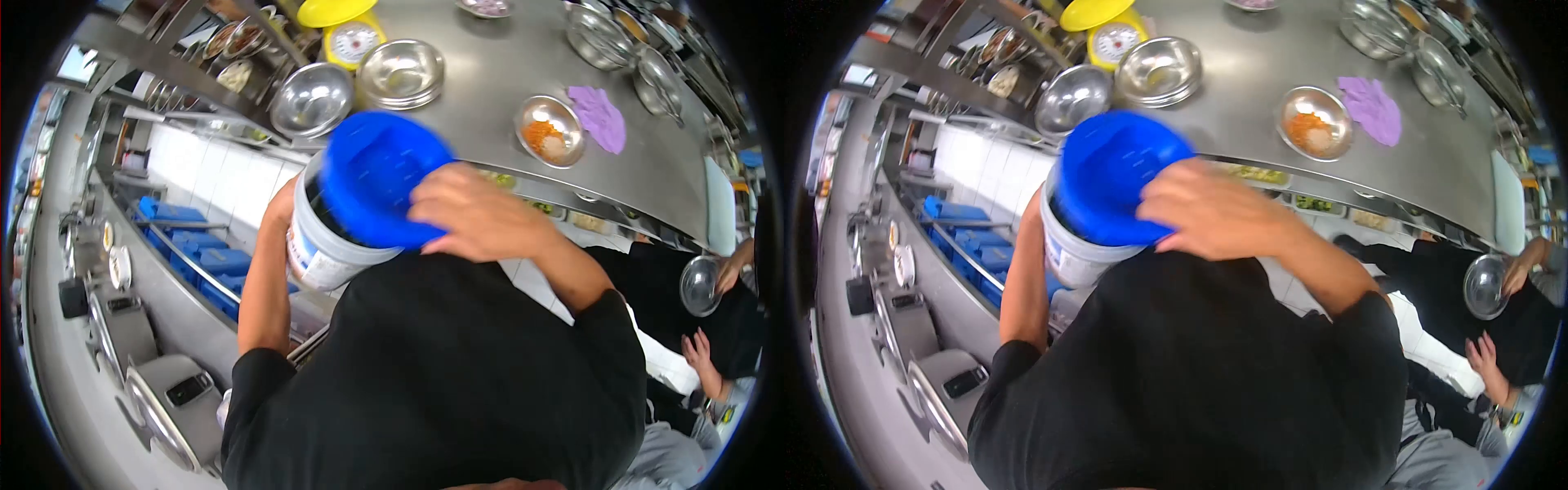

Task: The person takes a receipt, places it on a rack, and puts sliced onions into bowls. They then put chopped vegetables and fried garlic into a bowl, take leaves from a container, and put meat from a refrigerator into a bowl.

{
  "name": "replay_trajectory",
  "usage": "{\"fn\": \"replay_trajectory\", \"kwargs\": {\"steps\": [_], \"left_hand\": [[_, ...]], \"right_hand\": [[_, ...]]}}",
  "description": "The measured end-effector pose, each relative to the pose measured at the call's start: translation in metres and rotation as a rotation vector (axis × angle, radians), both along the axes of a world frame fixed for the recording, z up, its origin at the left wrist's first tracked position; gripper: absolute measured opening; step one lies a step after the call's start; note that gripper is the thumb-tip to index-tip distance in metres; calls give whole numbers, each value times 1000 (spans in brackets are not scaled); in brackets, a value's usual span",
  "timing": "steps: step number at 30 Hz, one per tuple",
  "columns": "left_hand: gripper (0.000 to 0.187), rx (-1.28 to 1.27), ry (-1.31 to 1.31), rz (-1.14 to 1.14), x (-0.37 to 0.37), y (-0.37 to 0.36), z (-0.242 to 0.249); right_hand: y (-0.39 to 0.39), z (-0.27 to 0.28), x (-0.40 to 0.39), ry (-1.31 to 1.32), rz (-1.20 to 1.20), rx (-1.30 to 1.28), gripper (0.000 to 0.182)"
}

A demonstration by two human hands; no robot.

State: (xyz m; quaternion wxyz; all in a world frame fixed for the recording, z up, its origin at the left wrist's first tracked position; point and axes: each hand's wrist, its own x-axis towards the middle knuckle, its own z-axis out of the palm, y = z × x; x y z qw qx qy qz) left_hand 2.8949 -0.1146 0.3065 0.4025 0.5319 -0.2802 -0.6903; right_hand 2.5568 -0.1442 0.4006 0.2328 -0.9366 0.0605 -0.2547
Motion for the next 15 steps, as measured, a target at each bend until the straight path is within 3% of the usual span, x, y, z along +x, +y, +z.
{"fn": "replay_trajectory", "kwargs": {"steps": [2, 4, 7, 9, 13, 15], "left_hand": [[40, -89, -69, -39, 22, 2, -14], [40, -101, 137, 6, 43, -3, -44], [44, -416, -28, -258, 27, -1, 4], [47, -558, -129, -276, 16, -1, 24], [51, -559, -302, -277, 20, -9, 17], [48, -462, -299, -256, 16, -11, 15]], "right_hand": [[-10, -21, -20, 92, -219, 64, 44], [-26, -52, -34, 154, -406, 74, 45], [-48, -92, -51, 296, -523, -46, 46], [-57, -96, -50, 433, -578, -134, 48], [-50, -43, -22, 192, -697, -139, 54], [-23, -1, 6, 141, -567, -63, 54]]}}
